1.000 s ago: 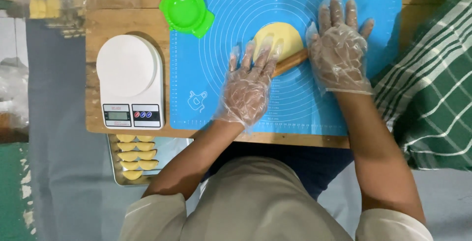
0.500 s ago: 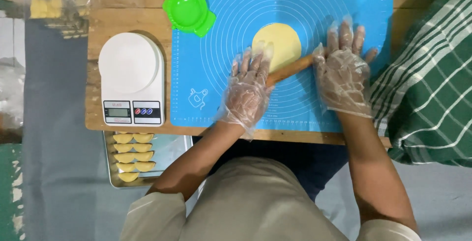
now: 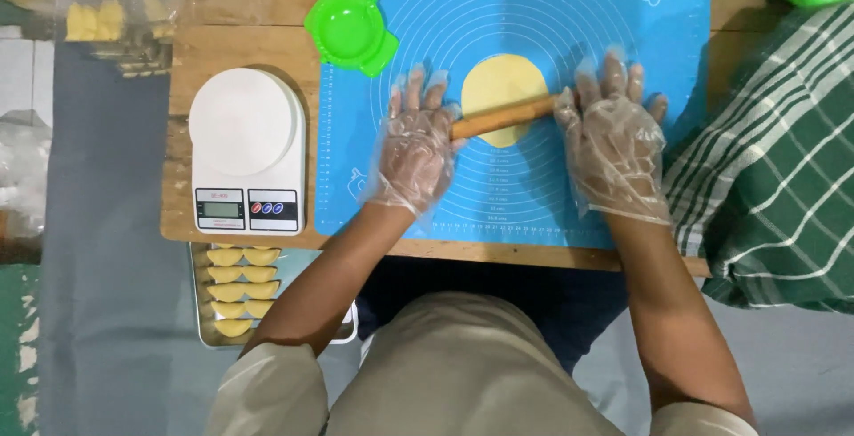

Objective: Using a wooden rolling pin to flatten a small piece of dough on a silicone mat

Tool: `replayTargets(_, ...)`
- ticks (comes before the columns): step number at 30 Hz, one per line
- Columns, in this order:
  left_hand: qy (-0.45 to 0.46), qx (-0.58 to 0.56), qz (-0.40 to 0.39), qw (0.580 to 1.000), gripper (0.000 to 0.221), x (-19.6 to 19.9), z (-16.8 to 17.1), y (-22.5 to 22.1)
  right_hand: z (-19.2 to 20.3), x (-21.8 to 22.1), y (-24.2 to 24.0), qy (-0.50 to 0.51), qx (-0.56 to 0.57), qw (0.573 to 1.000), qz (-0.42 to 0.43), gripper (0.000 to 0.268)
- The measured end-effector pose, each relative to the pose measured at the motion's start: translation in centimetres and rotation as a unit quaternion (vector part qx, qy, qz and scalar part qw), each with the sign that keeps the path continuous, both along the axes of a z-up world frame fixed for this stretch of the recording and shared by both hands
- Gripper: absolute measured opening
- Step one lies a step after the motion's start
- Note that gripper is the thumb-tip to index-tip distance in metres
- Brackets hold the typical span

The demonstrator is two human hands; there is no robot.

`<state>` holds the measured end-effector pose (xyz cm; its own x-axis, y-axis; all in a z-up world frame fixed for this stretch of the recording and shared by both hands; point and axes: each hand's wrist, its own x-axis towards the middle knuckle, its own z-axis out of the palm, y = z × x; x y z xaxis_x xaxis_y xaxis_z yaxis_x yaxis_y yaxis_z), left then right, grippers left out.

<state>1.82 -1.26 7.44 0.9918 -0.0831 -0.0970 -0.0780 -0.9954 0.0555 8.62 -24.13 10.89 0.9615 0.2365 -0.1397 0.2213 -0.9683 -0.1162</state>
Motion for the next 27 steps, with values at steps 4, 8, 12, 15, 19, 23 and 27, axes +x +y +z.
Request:
replayTargets(4,0.018,-0.047,0.046,0.998,0.061,1.1,3.4,0.0,-0.9,1.1,1.3,0.026,-0.052,0.998,0.034,0.058)
replayTargets(8,0.018,0.023,0.093,0.995,0.068,3.4,3.8,0.0,-4.5,2.9,0.1,-0.027,-0.014,0.995,0.098,0.064)
replayTargets(12,0.055,0.024,0.104,0.993,0.064,6.7,4.4,1.5,-3.1,3.9,1.6,-0.058,-0.013,0.992,0.112,0.063)
replayTargets(15,0.029,0.028,0.12,0.992,0.064,9.2,2.9,2.2,-1.8,4.9,2.8,-0.013,-0.031,0.995,0.089,0.065)
replayTargets(19,0.033,0.055,0.093,0.994,0.061,11.9,2.2,2.7,-0.8,5.9,3.9,0.039,-0.033,0.997,0.051,0.067)
replayTargets(23,0.066,0.077,0.088,0.991,0.061,14.4,1.7,3.1,-2.3,7.3,3.5,0.002,-0.05,0.997,0.051,0.068)
replayTargets(27,0.084,0.062,0.102,0.989,0.06,16.1,1.8,3.1,-1.5,8.2,3.9,-0.017,-0.058,0.996,0.059,0.065)
